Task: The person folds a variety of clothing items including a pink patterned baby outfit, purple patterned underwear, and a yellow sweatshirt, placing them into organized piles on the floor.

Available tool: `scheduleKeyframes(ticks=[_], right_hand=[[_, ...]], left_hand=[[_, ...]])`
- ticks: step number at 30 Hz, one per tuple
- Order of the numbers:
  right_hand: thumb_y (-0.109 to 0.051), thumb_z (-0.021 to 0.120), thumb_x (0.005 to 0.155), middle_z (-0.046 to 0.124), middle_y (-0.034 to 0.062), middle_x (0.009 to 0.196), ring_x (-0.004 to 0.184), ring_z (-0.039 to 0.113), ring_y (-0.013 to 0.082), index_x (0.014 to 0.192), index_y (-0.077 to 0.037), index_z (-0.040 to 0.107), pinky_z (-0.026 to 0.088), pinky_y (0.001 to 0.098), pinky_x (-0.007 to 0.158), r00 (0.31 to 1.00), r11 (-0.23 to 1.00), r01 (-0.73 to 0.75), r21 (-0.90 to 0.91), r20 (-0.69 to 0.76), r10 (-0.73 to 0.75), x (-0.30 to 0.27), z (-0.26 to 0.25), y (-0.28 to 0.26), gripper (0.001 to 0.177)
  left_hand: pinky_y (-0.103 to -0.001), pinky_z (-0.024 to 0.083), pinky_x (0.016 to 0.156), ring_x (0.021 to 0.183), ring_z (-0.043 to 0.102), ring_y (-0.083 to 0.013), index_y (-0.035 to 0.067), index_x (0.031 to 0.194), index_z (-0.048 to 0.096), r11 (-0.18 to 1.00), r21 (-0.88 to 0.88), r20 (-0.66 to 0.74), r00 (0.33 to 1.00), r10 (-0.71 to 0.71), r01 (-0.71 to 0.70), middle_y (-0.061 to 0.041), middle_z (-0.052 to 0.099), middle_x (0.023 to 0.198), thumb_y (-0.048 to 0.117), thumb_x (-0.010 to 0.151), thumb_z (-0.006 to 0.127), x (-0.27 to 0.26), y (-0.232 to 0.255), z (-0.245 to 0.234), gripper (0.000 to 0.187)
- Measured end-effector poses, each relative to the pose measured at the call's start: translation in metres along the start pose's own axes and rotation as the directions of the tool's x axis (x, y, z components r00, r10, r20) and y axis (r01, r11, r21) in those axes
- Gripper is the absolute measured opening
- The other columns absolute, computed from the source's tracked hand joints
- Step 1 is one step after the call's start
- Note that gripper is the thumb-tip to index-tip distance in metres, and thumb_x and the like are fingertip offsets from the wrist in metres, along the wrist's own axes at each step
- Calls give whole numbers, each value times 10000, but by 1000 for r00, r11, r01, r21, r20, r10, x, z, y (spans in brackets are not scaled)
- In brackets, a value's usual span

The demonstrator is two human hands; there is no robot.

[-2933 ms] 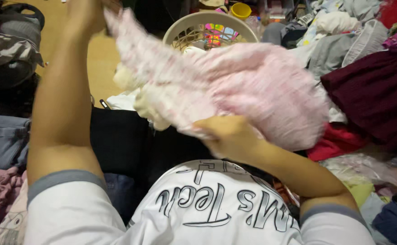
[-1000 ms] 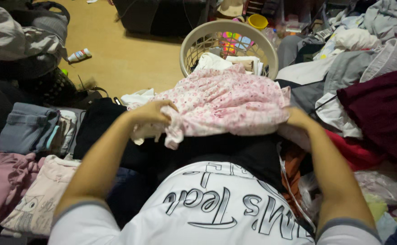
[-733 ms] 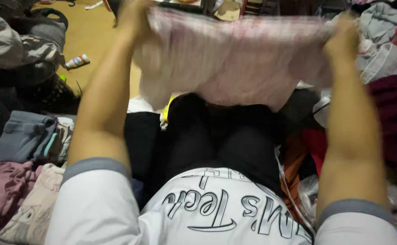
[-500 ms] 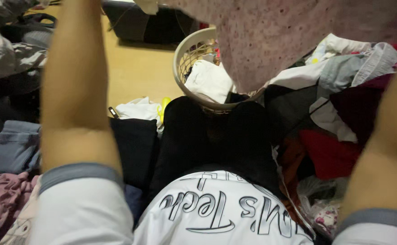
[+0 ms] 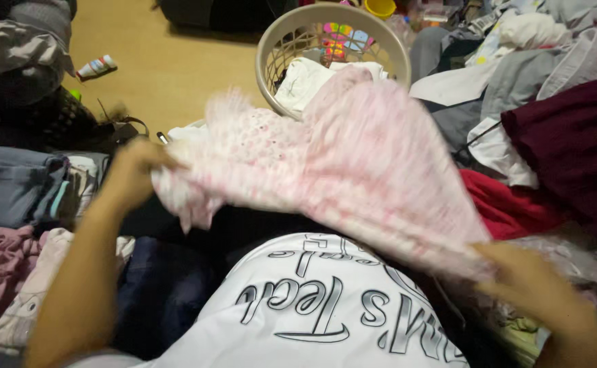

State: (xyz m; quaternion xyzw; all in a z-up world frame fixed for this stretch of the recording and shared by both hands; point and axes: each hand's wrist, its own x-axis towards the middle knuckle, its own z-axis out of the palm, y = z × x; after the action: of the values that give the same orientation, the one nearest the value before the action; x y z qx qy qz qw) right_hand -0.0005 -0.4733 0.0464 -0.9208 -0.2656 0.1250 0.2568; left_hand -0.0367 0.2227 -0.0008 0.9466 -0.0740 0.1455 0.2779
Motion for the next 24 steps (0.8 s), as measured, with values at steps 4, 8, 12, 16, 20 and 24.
scheduleKeyframes(ticks=[4, 8, 12, 16, 20, 24], right_hand=[[-311, 858, 655, 776, 106, 966, 964, 740, 303, 1197, -216, 688, 591, 414, 832, 815, 884, -218, -412, 421, 398, 8, 38, -3, 576], [-379, 837, 740, 777, 87, 1065, 1035, 763, 286, 1157, -241, 743, 594, 410, 923, 637, 650, -343, -678, 341, 692, 2, 30, 32, 450], [-288, 864, 577, 721, 103, 1103, 973, 707, 302, 1024, -110, 758, 573, 423, 820, 987, 952, -144, -270, 32, 158, -27, -10, 69, 493], [-200, 798, 722, 710, 88, 1140, 1007, 692, 254, 1100, -90, 719, 566, 378, 842, 997, 983, -73, 168, 1, 74, -14, -44, 55, 402], [-111, 732, 866, 699, 74, 1177, 1041, 678, 207, 1176, -69, 680, 560, 334, 865, 972, 931, 71, 358, -233, 15, 61, -83, 45, 317], [-22, 665, 1011, 688, 60, 1213, 1075, 664, 160, 1253, -49, 641, 553, 290, 887, 867, 831, 273, 485, -498, 6, 212, -94, 80, 244]], left_hand=[[-348, 533, 865, 940, 665, -254, 202, 980, 849, 974, -53, 136, 968, -211, 220, -54, 771, 905, -100, 623, 591, -60, -18, 35, 534], [-339, 523, 889, 952, 672, -241, 182, 962, 852, 950, -112, 189, 945, -267, 291, -50, 781, 934, -57, 691, 684, -81, -35, 57, 398], [-311, 519, 937, 1002, 691, -205, 134, 1008, 831, 903, -287, 304, 924, -232, 320, -59, 783, 1001, -12, 721, 734, -84, -65, 64, 337], [-328, 504, 961, 1075, 666, -193, 50, 1049, 797, 719, -552, 356, 899, -254, 422, -35, 744, 1127, 39, 798, 732, -86, -92, 66, 259], [-331, 519, 930, 992, 665, -187, 0, 1091, 739, 504, -781, 248, 924, -292, 369, -71, 734, 1082, 158, 1001, 631, -69, -125, 76, 213], [-344, 530, 782, 883, 663, -196, 9, 1147, 698, 370, -835, 195, 848, -493, 407, -101, 715, 1044, 278, 1126, 544, -37, -129, 89, 311]])
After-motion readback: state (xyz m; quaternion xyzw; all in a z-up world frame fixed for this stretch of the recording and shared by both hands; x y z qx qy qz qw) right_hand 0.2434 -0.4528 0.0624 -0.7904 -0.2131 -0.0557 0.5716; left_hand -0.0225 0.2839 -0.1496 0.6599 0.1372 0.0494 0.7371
